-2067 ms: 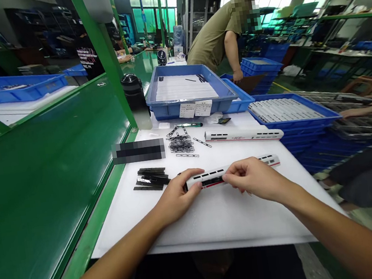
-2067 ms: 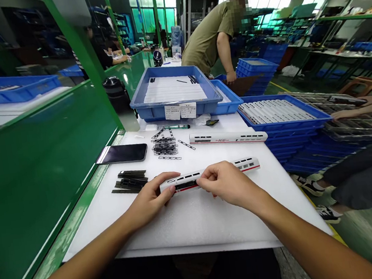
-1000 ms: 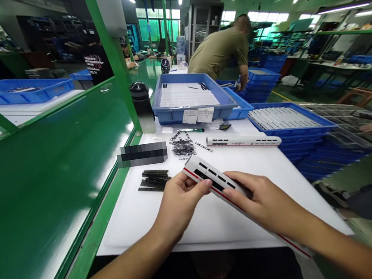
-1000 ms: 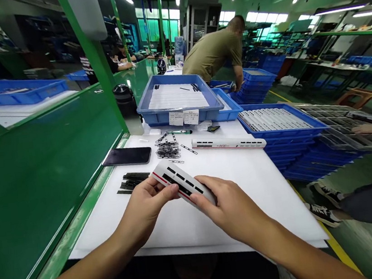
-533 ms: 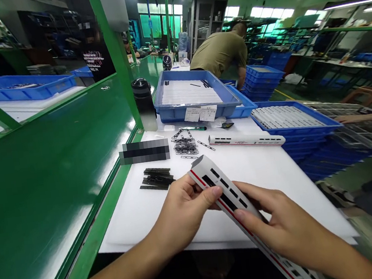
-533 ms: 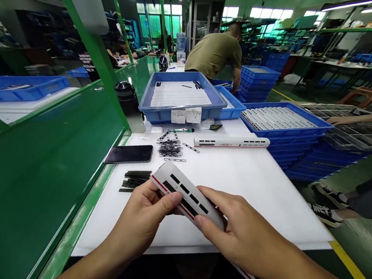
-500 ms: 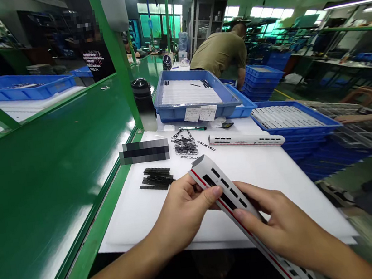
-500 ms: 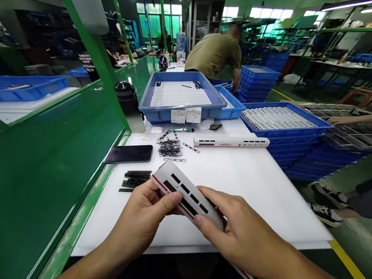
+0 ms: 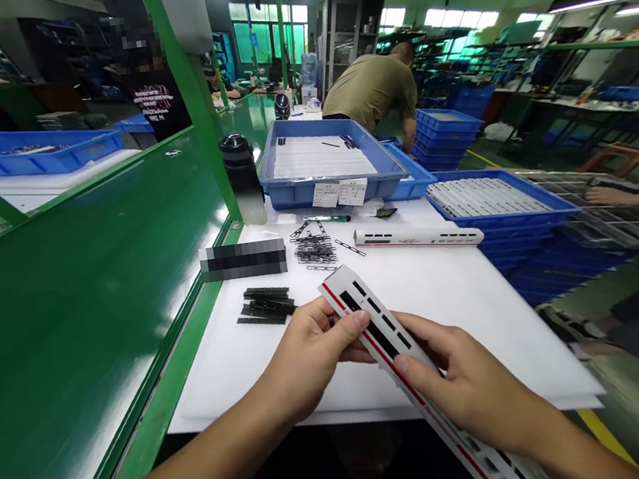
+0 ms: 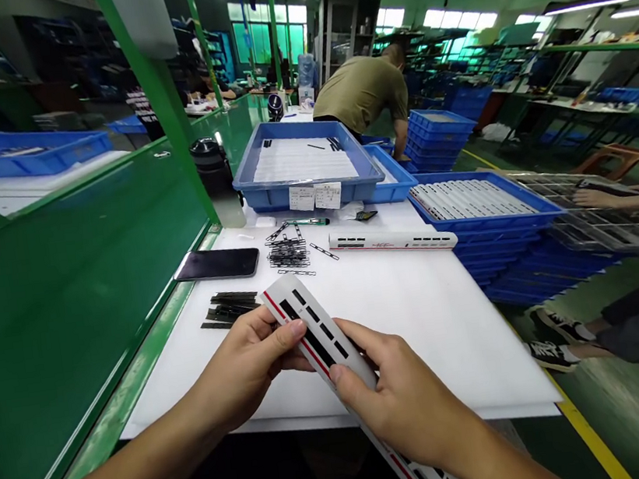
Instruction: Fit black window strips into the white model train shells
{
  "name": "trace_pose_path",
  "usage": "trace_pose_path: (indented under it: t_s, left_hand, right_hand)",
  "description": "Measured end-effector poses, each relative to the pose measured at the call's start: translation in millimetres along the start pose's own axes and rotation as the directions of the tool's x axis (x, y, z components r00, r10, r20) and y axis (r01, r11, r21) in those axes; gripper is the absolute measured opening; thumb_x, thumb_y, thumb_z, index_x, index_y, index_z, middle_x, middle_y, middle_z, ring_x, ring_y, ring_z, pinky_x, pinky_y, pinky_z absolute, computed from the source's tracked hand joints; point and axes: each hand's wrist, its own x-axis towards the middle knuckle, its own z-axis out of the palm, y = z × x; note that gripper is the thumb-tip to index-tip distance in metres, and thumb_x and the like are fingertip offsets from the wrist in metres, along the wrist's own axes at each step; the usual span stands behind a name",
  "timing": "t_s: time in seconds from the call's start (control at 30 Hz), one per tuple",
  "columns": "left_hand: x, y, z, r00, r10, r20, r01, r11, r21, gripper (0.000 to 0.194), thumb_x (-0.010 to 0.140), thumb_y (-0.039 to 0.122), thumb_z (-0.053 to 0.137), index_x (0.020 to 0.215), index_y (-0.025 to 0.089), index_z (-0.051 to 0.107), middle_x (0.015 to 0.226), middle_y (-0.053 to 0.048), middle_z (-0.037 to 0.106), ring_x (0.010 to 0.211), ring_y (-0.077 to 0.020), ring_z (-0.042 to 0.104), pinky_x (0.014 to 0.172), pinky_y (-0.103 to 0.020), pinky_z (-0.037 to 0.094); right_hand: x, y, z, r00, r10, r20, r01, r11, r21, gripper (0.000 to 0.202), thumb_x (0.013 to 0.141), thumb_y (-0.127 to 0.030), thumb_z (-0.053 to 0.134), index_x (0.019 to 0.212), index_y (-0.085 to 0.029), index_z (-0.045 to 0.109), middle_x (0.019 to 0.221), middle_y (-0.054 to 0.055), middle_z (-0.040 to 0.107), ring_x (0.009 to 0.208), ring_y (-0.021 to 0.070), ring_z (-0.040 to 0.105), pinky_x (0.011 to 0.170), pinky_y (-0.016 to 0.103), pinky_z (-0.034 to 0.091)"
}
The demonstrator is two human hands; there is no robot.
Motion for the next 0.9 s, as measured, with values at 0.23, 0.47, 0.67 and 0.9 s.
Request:
trace_pose_path:
  t_s: [0.23,0.47,0.67,0.9]
  left_hand:
    - [4,2,-2.6,0.995,0.085,-0.059,-0.084,0.996,0.018,0.024,0.091,0.034,0.068,0.097,0.012,0.072,0.088,-0.008,0.077,0.078,-0.0199,0.074,0.074,-0.034,0.063]
    - [3,0,-1.3,0.987,0.139,-0.084,-0.135,0.989,0.054,0.023,0.091,0.034,0.068,0.099,0.013,0.070,0.091,-0.007,0.077,0.078,-0.0190,0.074,0.072,-0.031,0.062]
    - [0,2,1.7,0.996,0.088,-0.030,-0.087,0.995,0.051,0.018,0.084,0.023,0.074,0.095,0.011,0.066,0.087,-0.007,0.077,0.078,-0.0190,0.073,0.077,-0.033,0.062]
    - [3,8,-5.1,0.998,0.043,-0.042,-0.028,0.954,0.298,0.023,0.086,0.035,0.070,0.093,0.014,0.066,0.084,-0.006,0.074,0.076,-0.0190,0.070,0.073,-0.033,0.058]
  right_hand:
    - [-2,2,2,0.999,0.014,-0.042,-0.014,1.000,0.011,0.043,0.096,-0.031,0.056,0.139,-0.029,0.056,0.135,0.001,0.064,0.110,0.0207,0.065,0.103,0.031,0.049]
    - [2,2,8,0.997,0.027,-0.074,-0.029,0.999,-0.020,0.039,0.097,-0.033,0.056,0.135,-0.027,0.059,0.126,0.001,0.068,0.104,0.0197,0.066,0.095,0.029,0.053]
    - [0,3,10,0.992,0.000,-0.126,-0.012,0.996,-0.091,0.037,0.095,-0.028,0.058,0.131,-0.029,0.060,0.105,-0.001,0.070,0.108,0.0212,0.065,0.093,0.028,0.053]
    - [-1,5,10,0.994,-0.031,-0.104,0.017,0.990,-0.139,0.039,0.098,-0.032,0.054,0.137,-0.033,0.054,0.119,-0.002,0.067,0.111,0.0178,0.063,0.093,0.024,0.051]
